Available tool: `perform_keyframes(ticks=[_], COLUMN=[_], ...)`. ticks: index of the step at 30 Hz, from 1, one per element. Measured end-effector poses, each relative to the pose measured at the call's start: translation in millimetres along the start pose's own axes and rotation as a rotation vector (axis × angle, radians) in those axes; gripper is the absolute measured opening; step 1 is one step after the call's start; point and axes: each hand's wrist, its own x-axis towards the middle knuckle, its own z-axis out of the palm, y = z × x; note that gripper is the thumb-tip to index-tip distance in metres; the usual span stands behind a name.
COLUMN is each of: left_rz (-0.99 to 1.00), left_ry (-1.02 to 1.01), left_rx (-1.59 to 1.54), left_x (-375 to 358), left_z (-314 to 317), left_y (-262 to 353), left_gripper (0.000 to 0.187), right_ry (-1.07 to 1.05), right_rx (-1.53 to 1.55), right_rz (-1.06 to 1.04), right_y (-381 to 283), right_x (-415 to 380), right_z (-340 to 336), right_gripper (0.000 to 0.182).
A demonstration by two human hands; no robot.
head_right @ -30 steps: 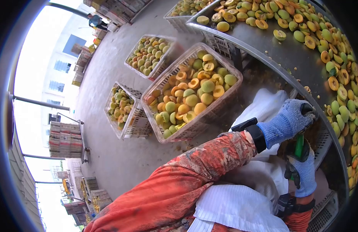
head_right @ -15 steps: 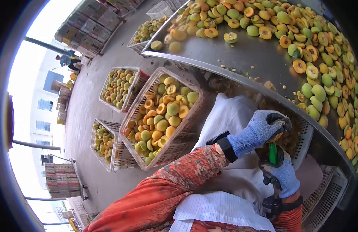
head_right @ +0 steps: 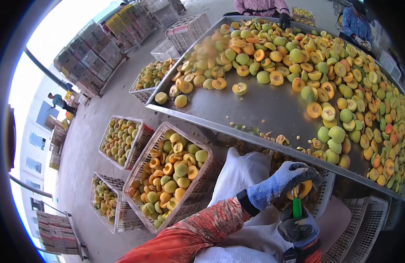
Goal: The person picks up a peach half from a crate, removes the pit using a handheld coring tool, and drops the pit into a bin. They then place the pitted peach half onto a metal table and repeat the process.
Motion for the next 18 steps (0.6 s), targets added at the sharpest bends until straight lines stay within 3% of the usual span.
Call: perform_keyframes(ticks=[4, 6, 8, 9, 10, 11, 12, 13, 14, 16, 17, 18], left_rz=[-0.002, -0.064, -0.103, -0.016, 0.068, 0.036, -0.002, 0.072, 0.140, 0.200, 0.312, 0.412], left_ry=[0.122, 0.259, 0.322, 0.360, 0.395, 0.323, 0.239, 0.309, 0.374, 0.386, 0.497, 0.599], left_rx=[-0.059, -0.276, -0.318, -0.347, -0.375, -0.492, -0.610, -0.593, -0.581, -0.726, -0.350, 0.040], left_x=[4.1, 0.5, -9.4, -12.3, -12.1, -44.2, -79.2, -76.0, -69.2, -86.6, -90.0, -98.5], left_z=[-7.7, -11.7, -26.2, -41.2, -50.4, -49.6, -52.5, -77.1, -100.0, -125.6, -147.6, -168.4], left_y=[-11.1, -8.8, -9.4, -16.4, -24.1, 20.7, 71.8, 58.6, 38.3, 51.7, 37.8, 27.1], left_gripper=[0.029, 0.033, 0.033, 0.036, 0.038, 0.042, 0.047, 0.051, 0.055, 0.057, 0.058, 0.058], right_ry=[-0.069, -0.092, -0.351, -0.347, -0.211, -0.069, 0.156, 0.477, 0.525, 0.631, 0.635, 0.672], right_rx=[0.096, 0.127, 0.175, 0.167, 0.068, -0.031, -0.618, -1.419, -1.426, -1.425, -1.424, -1.247], right_rz=[-0.022, -0.077, -0.247, -0.244, -0.272, -0.301, -0.271, -0.295, -0.292, -0.536, -0.533, -0.360], right_y=[9.2, 11.2, -5.3, -11.0, -16.0, -21.6, -29.8, -24.0, -11.9, -2.7, -3.2, -4.5], right_x=[8.7, 10.8, 13.2, 13.5, 12.4, 10.4, 15.8, 32.8, 36.4, 40.1, 38.2, 36.8], right_z=[13.3, 14.9, 4.6, 2.9, 1.6, -0.1, -1.9, -41.6, -59.2, -76.6, -59.9, -31.5], right_gripper=[0.016, 0.014, 0.012, 0.012, 0.013, 0.014, 0.022, 0.027, 0.027, 0.024, 0.024, 0.023])
